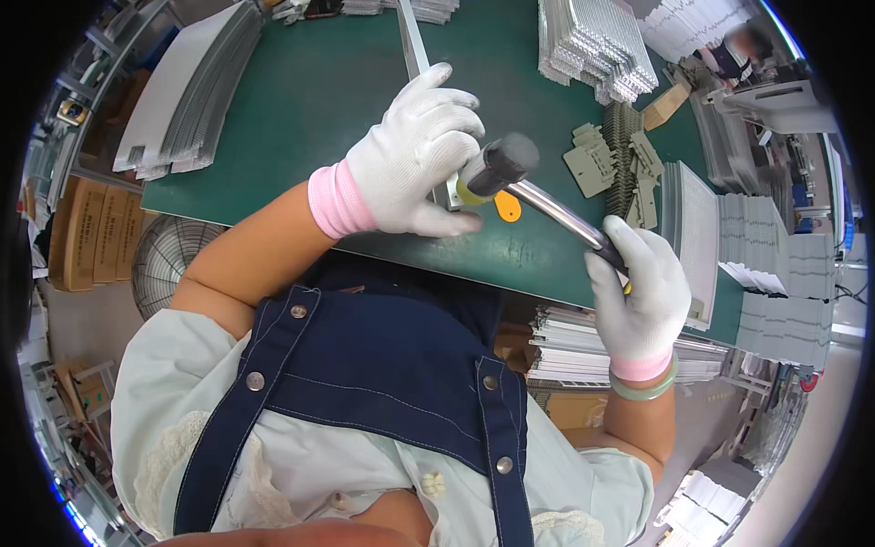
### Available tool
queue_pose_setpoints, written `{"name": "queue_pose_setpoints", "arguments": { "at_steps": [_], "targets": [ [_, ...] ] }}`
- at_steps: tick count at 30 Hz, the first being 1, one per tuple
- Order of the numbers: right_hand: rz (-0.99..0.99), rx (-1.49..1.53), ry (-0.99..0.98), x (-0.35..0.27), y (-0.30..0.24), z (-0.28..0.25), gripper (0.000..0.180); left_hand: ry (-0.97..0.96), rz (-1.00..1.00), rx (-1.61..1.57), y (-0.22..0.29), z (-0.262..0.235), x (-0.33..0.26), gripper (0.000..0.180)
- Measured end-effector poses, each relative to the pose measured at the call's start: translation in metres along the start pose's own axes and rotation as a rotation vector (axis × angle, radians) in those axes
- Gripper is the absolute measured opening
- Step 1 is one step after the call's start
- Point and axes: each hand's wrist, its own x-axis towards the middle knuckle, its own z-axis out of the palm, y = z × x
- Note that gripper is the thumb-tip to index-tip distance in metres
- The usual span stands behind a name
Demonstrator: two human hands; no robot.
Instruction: The person assembles metal mesh panels into rectangular frames. They place a mesh sheet on a workbench, position a plastic insert, and fit metal frame pieces around the edges. The person uses a hammer to tap the frame corners into place and a handheld machine to secure the assembly. They repeat this process for multiple units, stacking the finished frames on the table.
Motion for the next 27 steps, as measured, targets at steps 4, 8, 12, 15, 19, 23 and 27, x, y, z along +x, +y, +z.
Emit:
{"name": "queue_pose_setpoints", "arguments": {
  "at_steps": [4, 8, 12, 15, 19, 23, 27],
  "targets": [
    [0.014, 0.014, 0.002, 0.0, -0.002, -0.003, 0.04, -0.007, 0.007, 0.029, -0.001, -0.001, -0.001, 0.052],
    [-0.059, -0.028, -0.046, 0.004, -0.002, -0.007, 0.041, -0.001, 0.018, 0.073, -0.003, 0.0, 0.001, 0.056],
    [-0.069, -0.014, 0.005, 0.002, 0.001, -0.007, 0.043, 0.003, 0.019, 0.082, -0.002, 0.001, 0.003, 0.058],
    [-0.122, -0.074, -0.058, 0.003, 0.0, -0.007, 0.043, 0.025, 0.026, 0.062, -0.003, 0.005, 0.002, 0.056],
    [-0.089, -0.017, 0.06, 0.0, 0.001, -0.009, 0.044, 0.001, 0.016, 0.058, -0.003, 0.004, 0.003, 0.054],
    [-0.133, -0.069, -0.11, 0.009, -0.003, -0.015, 0.044, 0.005, 0.02, 0.064, -0.003, 0.004, 0.002, 0.053],
    [-0.072, 0.001, 0.081, 0.009, -0.007, -0.02, 0.045, 0.037, 0.013, 0.061, -0.004, 0.006, 0.0, 0.052]
  ]
}}
